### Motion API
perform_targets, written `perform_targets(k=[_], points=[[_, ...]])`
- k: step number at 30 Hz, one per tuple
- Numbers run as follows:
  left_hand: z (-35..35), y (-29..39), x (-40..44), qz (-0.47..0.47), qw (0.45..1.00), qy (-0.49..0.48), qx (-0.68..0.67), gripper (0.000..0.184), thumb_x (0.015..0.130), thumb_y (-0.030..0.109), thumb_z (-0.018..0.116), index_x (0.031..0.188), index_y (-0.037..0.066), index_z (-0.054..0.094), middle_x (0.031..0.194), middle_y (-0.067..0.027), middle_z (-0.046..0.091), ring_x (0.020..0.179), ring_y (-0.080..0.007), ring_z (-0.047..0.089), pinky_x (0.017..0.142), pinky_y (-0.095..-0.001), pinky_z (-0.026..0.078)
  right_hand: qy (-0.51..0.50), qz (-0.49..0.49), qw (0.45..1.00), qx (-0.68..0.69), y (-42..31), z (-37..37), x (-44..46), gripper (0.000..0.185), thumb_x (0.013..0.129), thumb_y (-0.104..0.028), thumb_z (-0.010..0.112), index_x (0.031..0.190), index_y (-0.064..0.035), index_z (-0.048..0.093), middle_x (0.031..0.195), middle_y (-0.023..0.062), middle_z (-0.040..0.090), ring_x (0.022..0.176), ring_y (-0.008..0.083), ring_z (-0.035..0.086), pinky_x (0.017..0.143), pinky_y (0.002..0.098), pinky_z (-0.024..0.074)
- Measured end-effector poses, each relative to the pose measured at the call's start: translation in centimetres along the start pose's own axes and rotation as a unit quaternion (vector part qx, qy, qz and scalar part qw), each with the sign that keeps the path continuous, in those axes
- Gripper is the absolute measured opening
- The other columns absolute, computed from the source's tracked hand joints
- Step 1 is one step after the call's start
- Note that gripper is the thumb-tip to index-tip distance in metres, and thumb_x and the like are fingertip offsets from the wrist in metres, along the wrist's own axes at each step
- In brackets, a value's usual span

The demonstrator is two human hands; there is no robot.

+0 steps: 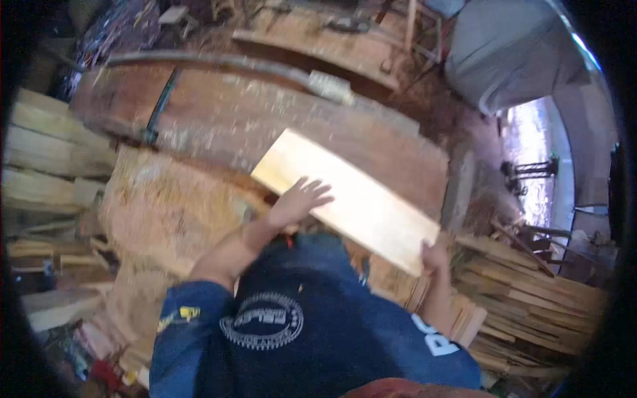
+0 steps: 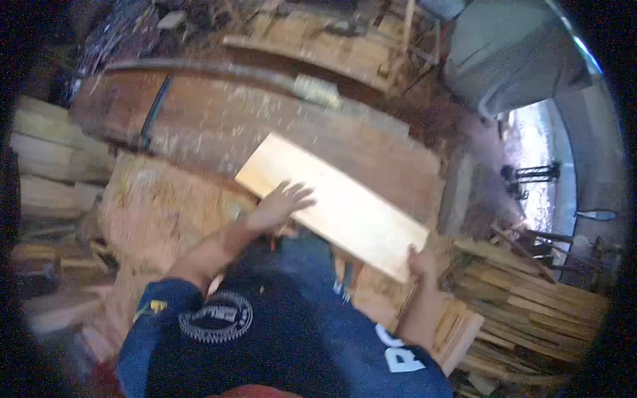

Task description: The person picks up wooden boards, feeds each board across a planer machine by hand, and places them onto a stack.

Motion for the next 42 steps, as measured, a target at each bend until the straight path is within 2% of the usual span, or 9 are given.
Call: perform_targets(k=[8, 19, 25, 29, 31, 32, 33, 35, 42], points=[[-3.5, -11.8, 0.9, -0.321, 0.927, -0.189, 0.038, 0.105, 0.078, 0.044, 0.087, 0.164, 0.034, 0.027, 0.174, -0.0034, 0.017, 0.159, -0.0339, 0.018, 0.122, -0.0661, 0.024, 0.048, -0.006, 0.896, 0.441, -16.9, 0.9, 1.2, 0.046, 0.1, -0.033, 0.067, 0.126, 0.0046, 0.063, 0.111, 0.0244, 0.073, 0.102, 0.0291, 0.071, 0.086, 0.0429, 0.0547], [2.9, -12.2, -16.4, -0.447, 0.888, 0.089, -0.067, 0.049, 0.096, 0.025, 0.062, 0.143, 0.012, 0.06, 0.166, -0.0106, 0.036, 0.153, -0.0309, 0.034, 0.122, -0.0505, 0.033, 0.005, -0.372, 0.928, 0.004, -37.7, -2.8, 3.6, 0.05, 0.091, -0.031, 0.073, 0.128, 0.0023, 0.067, 0.107, 0.0236, 0.076, 0.096, 0.0347, 0.076, 0.086, 0.0425, 0.0591], [17.5, -11.2, -33.9, -0.658, 0.67, 0.126, -0.321, 0.023, 0.094, 0.019, 0.061, 0.108, 0.01, 0.076, 0.109, -0.0091, 0.073, 0.096, -0.0319, 0.068, 0.085, -0.0462, 0.055, 0.147, -0.602, 0.777, -0.111, -54.4, -0.8, -2.5, 0.067, 0.084, -0.033, 0.084, 0.133, 0.006, 0.06, 0.116, 0.0245, 0.072, 0.097, 0.0369, 0.073, 0.087, 0.0449, 0.0583], [34.6, -16.8, -43.2, -0.716, 0.671, 0.037, -0.19, 0.02, 0.097, 0.019, 0.059, 0.101, 0.01, 0.076, 0.088, -0.0097, 0.07, 0.074, -0.0281, 0.062, 0.068, -0.0463, 0.052, -0.148, -0.4, 0.887, -0.178, -61.2, 4.9, 2.4, 0.065, 0.086, -0.035, 0.082, 0.13, 0.0071, 0.059, 0.097, 0.0228, 0.075, 0.095, 0.0429, 0.073, 0.085, 0.0473, 0.0583], [42.7, -22.9, -47.3, -0.694, 0.568, 0.288, -0.335, 0.017, 0.094, 0.017, 0.059, 0.096, 0.009, 0.074, 0.09, -0.0129, 0.071, 0.08, -0.0275, 0.065, 0.072, -0.0451, 0.053, -0.113, -0.558, 0.797, -0.205, -64.4, 5.6, -2.3, 0.037, 0.095, -0.039, 0.072, 0.09, -0.0022, 0.073, 0.091, 0.0191, 0.076, 0.087, 0.0352, 0.076, 0.079, 0.0443, 0.0585], [46.1, -26.9, -50.6, -0.562, 0.365, 0.566, -0.481, 0.016, 0.092, 0.014, 0.058, 0.094, 0.008, 0.073, 0.097, -0.0162, 0.073, 0.089, -0.0269, 0.07, 0.08, -0.0428, 0.055, -0.132, -0.539, 0.805, -0.208, -66.4, 5.3, -6.0, 0.033, 0.096, -0.035, 0.07, 0.09, -0.0026, 0.073, 0.091, 0.0188, 0.076, 0.085, 0.0345, 0.076, 0.077, 0.0432, 0.0585], [37.8, -32.2, -51.1, -0.679, 0.575, 0.357, -0.285, 0.026, 0.1, 0.023, 0.055, 0.093, 0.007, 0.074, 0.074, -0.0135, 0.066, 0.067, -0.0285, 0.061, 0.062, -0.0474, 0.049, -0.116, -0.422, 0.875, -0.208, -67.2, 4.8, -7.5, 0.028, 0.094, -0.031, 0.071, 0.09, -0.0038, 0.074, 0.093, 0.017, 0.076, 0.089, 0.0322, 0.075, 0.082, 0.0434, 0.0578], [26.7, -39.6, -53.5, -0.744, 0.464, 0.338, -0.342, 0.018, 0.101, 0.022, 0.056, 0.106, 0.009, 0.068, 0.092, -0.0178, 0.071, 0.08, -0.0345, 0.067, 0.076, -0.0454, 0.055, -0.091, -0.475, 0.813, -0.323, -67.3, 5.2, -7.1, 0.024, 0.093, -0.028, 0.072, 0.09, -0.004, 0.074, 0.095, 0.0144, 0.077, 0.095, 0.0291, 0.075, 0.09, 0.0431, 0.0561], [10.0, -71.6, -60.3, -0.659, 0.587, 0.466, -0.073, 0.028, 0.097, 0.009, 0.056, 0.122, 0.005, 0.066, 0.109, -0.0174, 0.072, 0.094, -0.0334, 0.071, 0.081, -0.0429, 0.058, -0.112, -0.336, 0.876, -0.328, -67.9, 5.5, -5.5, 0.023, 0.08, -0.018, 0.085, 0.093, -0.0048, 0.071, 0.094, 0.0119, 0.077, 0.094, 0.0299, 0.074, 0.099, 0.0435, 0.0524]])
Point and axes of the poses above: each hand's wrist, its own x-axis towards the middle knuckle, its own z-axis out of the palm, y = z × x, the point moved 8 cm from there along x, towards the middle knuckle
